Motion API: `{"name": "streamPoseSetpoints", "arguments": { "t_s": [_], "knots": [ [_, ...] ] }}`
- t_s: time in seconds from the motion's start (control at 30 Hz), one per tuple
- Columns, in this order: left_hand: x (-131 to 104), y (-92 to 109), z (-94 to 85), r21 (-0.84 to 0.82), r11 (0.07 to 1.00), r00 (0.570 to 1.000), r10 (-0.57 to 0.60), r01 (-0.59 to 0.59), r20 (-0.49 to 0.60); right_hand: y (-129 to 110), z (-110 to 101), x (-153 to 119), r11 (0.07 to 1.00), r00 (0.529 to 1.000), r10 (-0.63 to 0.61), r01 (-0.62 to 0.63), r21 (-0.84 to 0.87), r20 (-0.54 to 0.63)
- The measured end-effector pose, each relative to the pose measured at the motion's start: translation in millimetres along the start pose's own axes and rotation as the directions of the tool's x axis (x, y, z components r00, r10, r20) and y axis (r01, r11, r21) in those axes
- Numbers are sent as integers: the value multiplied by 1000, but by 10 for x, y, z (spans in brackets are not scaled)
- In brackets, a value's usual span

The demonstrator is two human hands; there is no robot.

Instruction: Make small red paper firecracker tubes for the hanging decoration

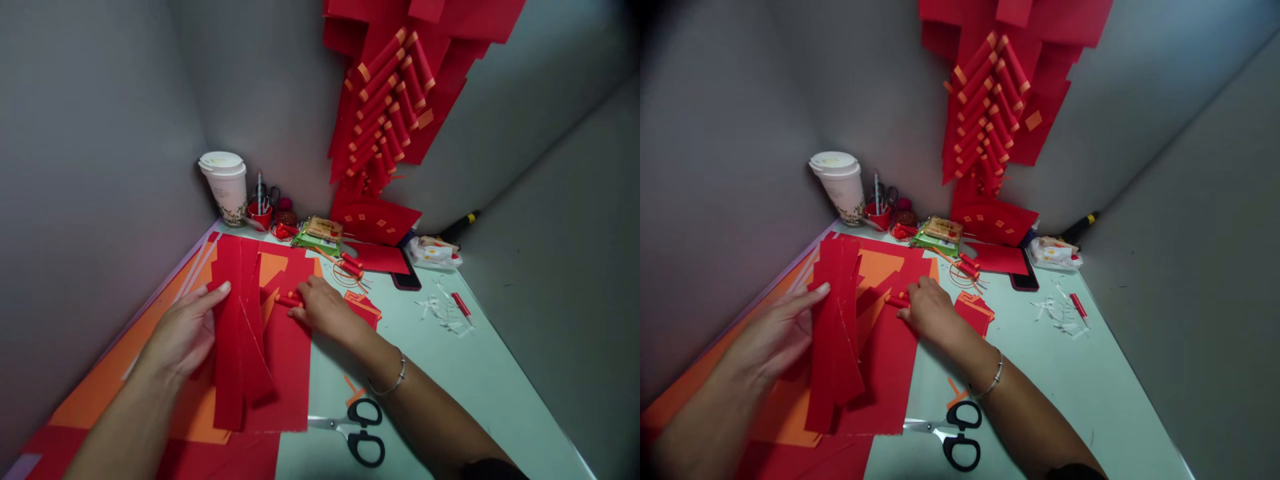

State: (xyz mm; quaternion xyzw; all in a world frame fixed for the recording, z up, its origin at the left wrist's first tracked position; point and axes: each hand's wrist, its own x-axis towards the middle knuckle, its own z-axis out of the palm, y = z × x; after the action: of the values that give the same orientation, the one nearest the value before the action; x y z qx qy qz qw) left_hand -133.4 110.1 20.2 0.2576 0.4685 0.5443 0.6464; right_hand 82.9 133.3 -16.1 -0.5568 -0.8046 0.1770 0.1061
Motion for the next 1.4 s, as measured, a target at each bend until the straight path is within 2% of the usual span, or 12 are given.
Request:
{"name": "streamPoseSetpoints", "arguments": {
  "t_s": [0.27, 0.67, 0.8, 1.0, 1.13, 1.2, 1.3, 1.37, 1.4],
  "knots": [
    [2, -1, 5, 0, 1000, 1000, 4, -4, -22, -58, 10, 12, 994, 1000, -1, 4, -111, 26],
    [12, -16, -14, 5, 1000, 1000, 3, -3, -31, -96, -4, -17, 987, 999, 32, -32, -159, -5],
    [14, -9, -13, 2, 1000, 999, 0, 0, -42, 93, -161, 21, 982, 995, 85, -93, -162, -57],
    [20, -2, -8, -26, 1000, 998, 10, -12, -62, 618, -324, 118, 951, 947, 247, -278, -138, -205],
    [25, -13, -4, -47, 999, 998, -6, 2, -70, 750, -368, 103, 956, 931, 257, -283, -71, -258],
    [25, -21, 9, -64, 998, 997, -11, 6, -73, 675, -413, 85, 970, 933, 227, -241, -15, -281],
    [12, -43, 51, -89, 996, 997, -33, 27, -66, 386, -429, 47, 989, 951, 138, -115, 97, -279],
    [-8, -62, 92, -103, 994, 997, -50, 44, -61, 133, -360, 5, 970, 974, 65, -11, 243, -216],
    [-20, -72, 113, -106, 993, 997, -61, 54, -55, 14, -302, -18, 896, 989, 25, 41, 441, -143]
  ]
}}
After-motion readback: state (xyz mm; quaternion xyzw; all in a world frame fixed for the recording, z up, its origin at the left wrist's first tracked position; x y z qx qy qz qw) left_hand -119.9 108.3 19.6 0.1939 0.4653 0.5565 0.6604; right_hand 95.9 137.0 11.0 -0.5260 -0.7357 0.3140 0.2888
